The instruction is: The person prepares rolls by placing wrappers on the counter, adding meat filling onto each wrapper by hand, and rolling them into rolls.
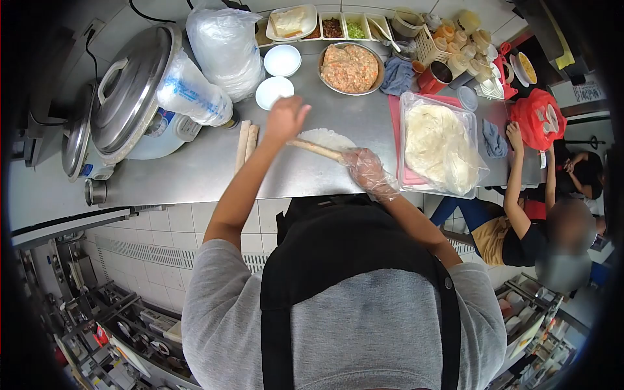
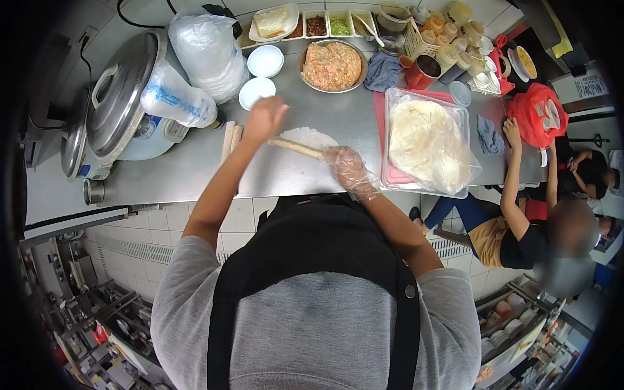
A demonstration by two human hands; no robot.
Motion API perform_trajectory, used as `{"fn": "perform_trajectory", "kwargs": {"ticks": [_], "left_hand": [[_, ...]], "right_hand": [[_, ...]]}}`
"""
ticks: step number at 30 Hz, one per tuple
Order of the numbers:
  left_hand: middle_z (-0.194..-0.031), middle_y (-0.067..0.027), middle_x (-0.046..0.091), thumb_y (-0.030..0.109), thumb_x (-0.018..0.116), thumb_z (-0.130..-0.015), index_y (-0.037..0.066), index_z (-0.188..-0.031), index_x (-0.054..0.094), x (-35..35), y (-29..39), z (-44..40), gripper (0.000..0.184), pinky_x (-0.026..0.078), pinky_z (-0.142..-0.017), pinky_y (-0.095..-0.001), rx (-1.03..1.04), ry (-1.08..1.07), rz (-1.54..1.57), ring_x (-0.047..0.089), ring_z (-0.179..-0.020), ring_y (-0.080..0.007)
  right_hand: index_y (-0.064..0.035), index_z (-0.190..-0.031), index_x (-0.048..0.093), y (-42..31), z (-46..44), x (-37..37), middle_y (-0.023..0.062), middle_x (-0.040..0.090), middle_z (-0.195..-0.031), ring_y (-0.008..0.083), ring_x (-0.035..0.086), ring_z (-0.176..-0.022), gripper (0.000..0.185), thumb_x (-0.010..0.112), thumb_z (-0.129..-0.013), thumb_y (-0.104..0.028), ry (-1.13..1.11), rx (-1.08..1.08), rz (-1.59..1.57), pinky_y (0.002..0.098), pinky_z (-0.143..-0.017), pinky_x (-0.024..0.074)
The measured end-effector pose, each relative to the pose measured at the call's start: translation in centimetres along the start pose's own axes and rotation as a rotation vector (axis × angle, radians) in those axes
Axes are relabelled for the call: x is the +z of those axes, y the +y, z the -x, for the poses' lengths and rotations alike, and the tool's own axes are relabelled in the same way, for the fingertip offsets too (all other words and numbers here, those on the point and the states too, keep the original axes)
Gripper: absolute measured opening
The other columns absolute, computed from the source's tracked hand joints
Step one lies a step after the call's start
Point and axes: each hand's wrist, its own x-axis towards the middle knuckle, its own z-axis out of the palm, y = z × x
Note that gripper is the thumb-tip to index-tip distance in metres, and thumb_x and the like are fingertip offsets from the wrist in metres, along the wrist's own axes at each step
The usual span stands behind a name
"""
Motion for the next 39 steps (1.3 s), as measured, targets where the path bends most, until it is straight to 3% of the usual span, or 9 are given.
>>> {"fn": "perform_trajectory", "kwargs": {"ticks": [5,9,12,20,26,30,35,37,39], "left_hand": [[-0.119,-0.0201,0.066,0.04,0.057,-0.095,-0.001,-0.108,0.069,5.7,6.9,4.6,0.045,0.047,-0.098,-0.042,0.16,-0.418,0.207,0.063,-0.108,-0.0339],[-0.122,-0.0206,0.064,0.04,0.057,-0.095,-0.002,-0.11,0.068,6.8,4.5,7.6,0.046,0.046,-0.101,-0.0416,0.272,-0.262,0.041,0.061,-0.113,-0.0337],[-0.123,-0.0204,0.064,0.041,0.057,-0.094,-0.003,-0.111,0.067,4.9,2.4,7.6,0.048,0.043,-0.106,-0.0432,0.114,-0.274,-0.014,0.058,-0.118,-0.0335],[-0.135,-0.0173,0.057,0.051,0.051,-0.095,-0.002,-0.118,0.064,8.0,8.5,6.3,0.059,0.032,-0.113,-0.0465,0.322,-0.436,0.028,0.049,-0.131,-0.0308],[-0.141,-0.0139,0.053,0.053,0.052,-0.093,0.003,-0.127,0.061,4.4,2.8,6.8,0.062,0.018,-0.116,-0.0587,0.056,-0.265,-0.295,0.044,-0.136,-0.0262],[-0.132,-0.0129,0.057,0.051,0.056,-0.091,0.005,-0.121,0.065,4.8,4.7,6.6,0.056,0.022,-0.114,-0.0583,0.251,-0.348,-0.123,0.046,-0.131,-0.0277],[-0.124,-0.0106,0.057,0.051,0.063,-0.085,0.006,-0.116,0.067,1.8,0.9,6.8,0.055,0.028,-0.11,-0.0591,-0.061,-0.134,-0.286,0.046,-0.125,-0.0309],[-0.122,-0.01,0.057,0.044,0.069,-0.082,0.007,-0.113,0.066,1.0,0.4,6.8,0.048,0.029,-0.11,-0.0572,0.031,-0.058,-0.244,0.048,-0.122,-0.03],[-0.119,-0.0082,0.057,0.033,0.075,-0.079,0.01,-0.109,0.066,1.3,0.2,6.8,0.039,0.03,-0.109,-0.0541,0.231,-0.295,0.005,0.05,-0.119,-0.0277]], "right_hand": [[-0.0069,-0.105,0.065,0.8,0.6,0.7,0.014,0.065,-0.095,0.0356,0.061,-0.083,0.024,0.063,-0.082,-0.009,0.109,-0.069,-0.074,0.0473,-0.071,0.0505],[-0.0052,-0.096,0.062,1.3,0.5,0.5,0.014,0.064,-0.086,0.0371,0.059,-0.077,0.016,0.063,-0.082,-0.013,0.073,-0.105,-0.03,0.0489,-0.067,0.0498],[-0.0071,-0.104,0.062,1.0,1.1,0.6,0.0142,0.061,-0.097,0.0349,0.06,-0.087,0.025,0.068,-0.08,-0.008,0.041,-0.013,-0.024,0.0466,-0.072,0.0504],[-0.0056,-0.099,0.062,0.7,0.9,-0.9,0.0168,0.064,-0.096,0.0375,0.061,-0.085,0.021,0.072,-0.08,-0.009,0.142,0.034,-0.3,0.0479,-0.072,0.0501],[-0.0058,-0.095,0.061,0.3,0.5,-0.8,0.0151,0.063,-0.086,0.0368,0.06,-0.08,0.017,0.068,-0.08,-0.011,0.084,0.085,-0.126,0.0488,-0.068,0.0482],[-0.0062,-0.094,0.062,1.2,0.6,0.3,0.0153,0.063,-0.085,0.0363,0.06,-0.079,0.015,0.066,-0.081,-0.012,0.1,0.05,-0.102,0.049,-0.068,0.048],[-0.007,-0.091,0.062,1.3,-0.5,0.0,0.0141,0.063,-0.084,0.0355,0.06,-0.079,0.011,0.063,-0.083,-0.015,-0.02,0.164,-0.01,0.0486,-0.067,0.0479],[-0.0077,-0.091,0.063,1.4,-1.4,-0.1,0.0133,0.063,-0.084,0.0343,0.061,-0.08,0.011,0.063,-0.083,-0.016,-0.029,0.216,0.003,0.0481,-0.067,0.048],[-0.0093,-0.09,0.063,1.0,-2.1,-0.3,0.0112,0.064,-0.083,0.0309,0.062,-0.079,0.009,0.063,-0.082,-0.014,-0.058,0.075,0.234,0.0464,-0.067,0.0487]]}}
